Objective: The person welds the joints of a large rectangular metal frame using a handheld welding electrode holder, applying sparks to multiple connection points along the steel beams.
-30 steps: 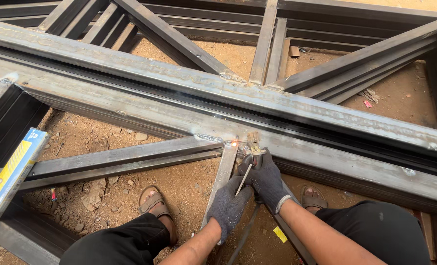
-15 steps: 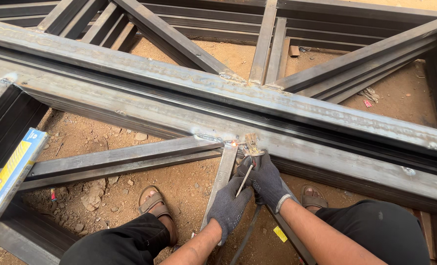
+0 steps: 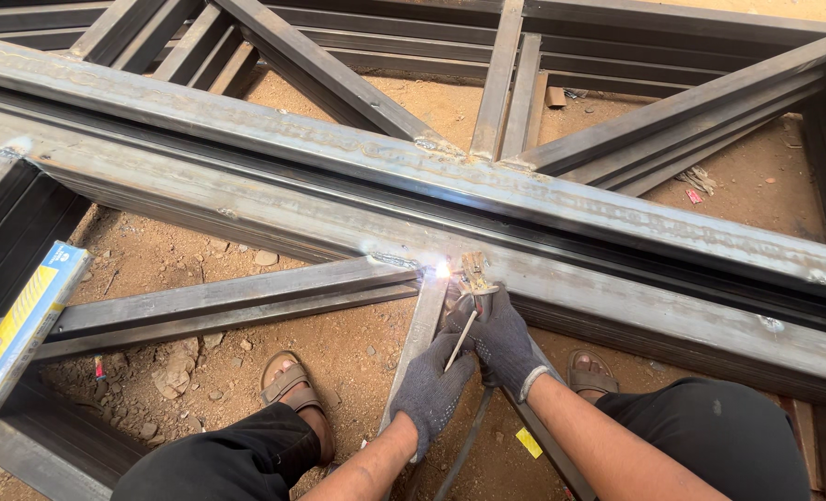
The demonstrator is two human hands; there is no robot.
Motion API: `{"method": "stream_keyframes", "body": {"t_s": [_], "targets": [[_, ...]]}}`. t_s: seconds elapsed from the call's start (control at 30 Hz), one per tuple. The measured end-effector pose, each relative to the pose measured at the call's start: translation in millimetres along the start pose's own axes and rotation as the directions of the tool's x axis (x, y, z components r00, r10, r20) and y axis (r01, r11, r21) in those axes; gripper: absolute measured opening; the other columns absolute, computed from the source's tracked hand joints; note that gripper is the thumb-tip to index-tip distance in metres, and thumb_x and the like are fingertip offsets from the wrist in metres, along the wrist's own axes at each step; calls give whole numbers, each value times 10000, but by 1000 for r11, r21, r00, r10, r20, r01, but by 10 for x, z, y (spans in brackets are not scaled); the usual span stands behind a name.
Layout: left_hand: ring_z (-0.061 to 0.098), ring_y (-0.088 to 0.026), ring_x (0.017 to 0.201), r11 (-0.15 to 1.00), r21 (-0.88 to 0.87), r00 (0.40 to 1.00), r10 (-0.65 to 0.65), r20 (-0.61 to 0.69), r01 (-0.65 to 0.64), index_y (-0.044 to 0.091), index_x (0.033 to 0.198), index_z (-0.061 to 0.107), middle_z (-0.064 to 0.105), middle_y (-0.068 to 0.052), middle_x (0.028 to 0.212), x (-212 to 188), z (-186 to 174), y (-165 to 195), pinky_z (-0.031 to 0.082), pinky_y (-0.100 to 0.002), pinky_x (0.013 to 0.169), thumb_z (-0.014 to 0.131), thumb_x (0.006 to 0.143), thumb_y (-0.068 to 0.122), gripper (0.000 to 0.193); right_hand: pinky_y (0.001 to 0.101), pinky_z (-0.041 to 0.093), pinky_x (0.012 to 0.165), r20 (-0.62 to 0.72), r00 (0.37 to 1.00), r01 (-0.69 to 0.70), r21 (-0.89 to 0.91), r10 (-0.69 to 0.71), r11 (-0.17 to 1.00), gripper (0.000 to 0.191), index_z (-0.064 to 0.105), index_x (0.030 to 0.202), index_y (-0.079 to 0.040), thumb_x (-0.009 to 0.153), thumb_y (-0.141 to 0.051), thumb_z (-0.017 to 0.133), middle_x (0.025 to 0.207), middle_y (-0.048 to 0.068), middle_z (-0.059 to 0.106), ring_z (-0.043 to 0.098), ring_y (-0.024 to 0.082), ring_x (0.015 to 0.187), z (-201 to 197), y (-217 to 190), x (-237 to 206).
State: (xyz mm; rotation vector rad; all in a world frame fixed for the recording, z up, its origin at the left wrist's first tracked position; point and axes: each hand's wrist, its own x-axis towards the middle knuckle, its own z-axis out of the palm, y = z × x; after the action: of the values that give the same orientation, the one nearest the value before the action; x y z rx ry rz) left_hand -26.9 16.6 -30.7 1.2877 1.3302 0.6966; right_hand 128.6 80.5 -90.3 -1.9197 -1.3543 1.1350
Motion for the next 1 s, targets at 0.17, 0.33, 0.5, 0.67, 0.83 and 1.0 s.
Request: {"method": "stream_keyframes", "body": {"t_s": [0.17,0.33,0.5,0.67,0.83,1.0], "targets": [[704,-261,1140,997,24,997,-76,6,76,71,1253,675,725,-137,1250,-11,-6,40,510,-353,999,609,923,287,400,391,577,865,-88,944,289,-238,-317,927,562,568,1208,-84,779,-338,830,1071,148,726,720,263,976,-7,-16,-80],[711,-262,1128,996,-22,996,-91,5,91,80,1265,670,745,-144,1210,-2,-9,13,512,-350,992,618,910,285,413,387,582,818,-30,999,-11,129,15,992,784,525,1318,-58,675,-356,860,1094,165,723,727,262,966,-48,-224,-156],[702,-273,1147,1000,-13,1000,-20,-8,20,70,1274,658,730,-148,1233,11,13,-54,507,-355,998,612,911,276,420,384,577,831,-28,999,40,94,-37,995,758,550,1305,-49,695,-384,851,1094,174,731,734,273,981,-47,-190,-137],[695,-274,1163,1000,10,1000,-29,-8,29,76,1276,660,726,-144,1252,22,25,-104,506,-358,999,620,912,282,421,386,576,842,-9,1000,27,41,-26,999,753,548,1290,-49,702,-411,847,1106,175,725,734,279,995,-9,-58,-38],[692,-268,1159,1000,6,1000,-26,-4,26,79,1267,657,723,-137,1248,18,27,-106,505,-359,998,619,910,270,406,381,585,824,10,1000,26,42,-26,999,728,560,1253,-46,706,-421,859,1101,177,725,736,265,978,5,-19,-6],[699,-260,1130,999,37,1000,-21,13,21,72,1236,659,728,-135,1197,-5,6,-48,515,-357,992,591,939,267,362,395,616,755,37,999,-13,79,10,997,624,571,1222,-44,741,-358,814,1055,175,751,764,258,915,29,34,6]]}}
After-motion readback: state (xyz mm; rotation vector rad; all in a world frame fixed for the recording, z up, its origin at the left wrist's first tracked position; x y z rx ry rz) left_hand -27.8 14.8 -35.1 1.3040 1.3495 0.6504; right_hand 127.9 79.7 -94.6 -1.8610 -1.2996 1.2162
